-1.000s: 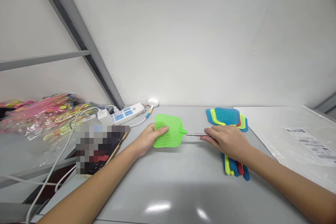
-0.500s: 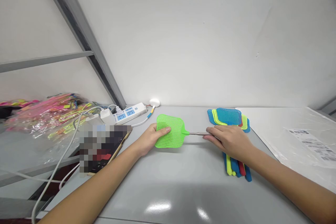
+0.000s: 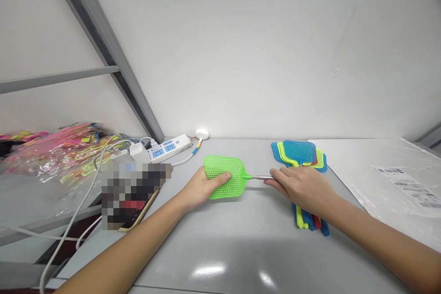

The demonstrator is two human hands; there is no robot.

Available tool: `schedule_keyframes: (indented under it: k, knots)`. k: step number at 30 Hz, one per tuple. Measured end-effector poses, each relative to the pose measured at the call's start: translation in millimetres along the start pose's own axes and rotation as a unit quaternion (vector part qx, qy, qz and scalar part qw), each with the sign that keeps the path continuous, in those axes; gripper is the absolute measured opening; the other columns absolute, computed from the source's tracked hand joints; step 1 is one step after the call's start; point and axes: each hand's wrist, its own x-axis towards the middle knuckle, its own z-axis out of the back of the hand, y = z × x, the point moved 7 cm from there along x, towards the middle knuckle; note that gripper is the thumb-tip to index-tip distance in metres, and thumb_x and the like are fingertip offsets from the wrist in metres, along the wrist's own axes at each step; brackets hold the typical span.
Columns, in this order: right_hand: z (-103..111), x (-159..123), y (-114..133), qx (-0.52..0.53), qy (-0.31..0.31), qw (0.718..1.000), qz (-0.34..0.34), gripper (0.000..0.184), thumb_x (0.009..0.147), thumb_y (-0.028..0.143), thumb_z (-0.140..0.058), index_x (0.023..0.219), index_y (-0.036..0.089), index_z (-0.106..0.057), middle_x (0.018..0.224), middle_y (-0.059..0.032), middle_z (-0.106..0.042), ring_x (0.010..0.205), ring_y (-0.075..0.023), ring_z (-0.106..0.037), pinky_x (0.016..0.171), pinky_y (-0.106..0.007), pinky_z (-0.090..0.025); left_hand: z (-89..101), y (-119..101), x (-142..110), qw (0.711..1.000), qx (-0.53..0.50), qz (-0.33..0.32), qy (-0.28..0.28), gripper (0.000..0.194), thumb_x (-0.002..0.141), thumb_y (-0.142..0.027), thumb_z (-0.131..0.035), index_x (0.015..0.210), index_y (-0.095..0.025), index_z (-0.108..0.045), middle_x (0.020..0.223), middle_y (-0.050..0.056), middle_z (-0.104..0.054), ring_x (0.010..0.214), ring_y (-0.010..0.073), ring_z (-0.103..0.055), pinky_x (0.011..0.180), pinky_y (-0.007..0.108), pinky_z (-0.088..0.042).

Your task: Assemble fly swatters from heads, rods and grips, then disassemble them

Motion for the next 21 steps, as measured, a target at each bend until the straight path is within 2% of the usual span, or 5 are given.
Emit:
schedule_keyframes:
  k: [6, 12, 18, 21]
  knots:
    - [5.8, 0.5, 4.6, -0.021, -0.012, 1.0, 0.013, 0.044, 0.103, 0.042, -0.034, 0.07, 0.019, -0.052, 0.055, 0.0004, -0.052, 0.047, -0.0133, -0.046, 0.051, -0.034, -0.009, 2.0, -4.7, -1.8, 0.999, 0.033, -0.023, -0.022, 0.032, 0.085, -0.04, -0.067, 0.108, -0.016, -0.069, 0.105, 0.009, -0.073, 0.088, 0.0213, -0.069, 0.075, 0.03, -0.055]
    - [10.5, 0.0, 6.3, -0.016, -0.031, 0.999, 0.011, 0.043, 0.102, 0.042, -0.037, 0.068, 0.019, -0.05, 0.053, 0.0022, -0.051, 0.043, -0.0132, -0.045, 0.05, -0.033, -0.009, -0.5, -9.6, -3.3, 0.998, 0.056, -0.035, -0.02, 0.03, 0.087, -0.039, -0.066, 0.108, -0.017, -0.068, 0.103, 0.007, -0.073, 0.089, 0.0207, -0.068, 0.076, 0.03, -0.054]
    - [15.0, 1.5, 7.8, 0.047, -0.044, 0.998, -0.02, 0.043, 0.103, 0.041, -0.035, 0.07, 0.019, -0.053, 0.051, 0.003, -0.051, 0.044, -0.013, -0.047, 0.049, -0.031, -0.014, 8.6, -6.4, -3.5, 1.0, -0.002, 0.011, -0.011, 0.031, 0.082, -0.038, -0.072, 0.107, -0.019, -0.068, 0.102, 0.008, -0.073, 0.086, 0.0211, -0.068, 0.076, 0.033, -0.055]
    - [14.4, 3.1, 4.8, 0.1, -0.052, 0.992, -0.048, 0.037, 0.102, 0.04, -0.036, 0.082, 0.019, -0.059, 0.061, 0.0013, -0.059, 0.051, -0.0137, -0.051, 0.049, -0.029, -0.019, 19.2, -4.7, -2.2, 0.999, -0.04, 0.022, -0.02, 0.03, 0.082, -0.038, -0.072, 0.104, -0.018, -0.069, 0.101, 0.008, -0.073, 0.086, 0.0219, -0.068, 0.077, 0.033, -0.054]
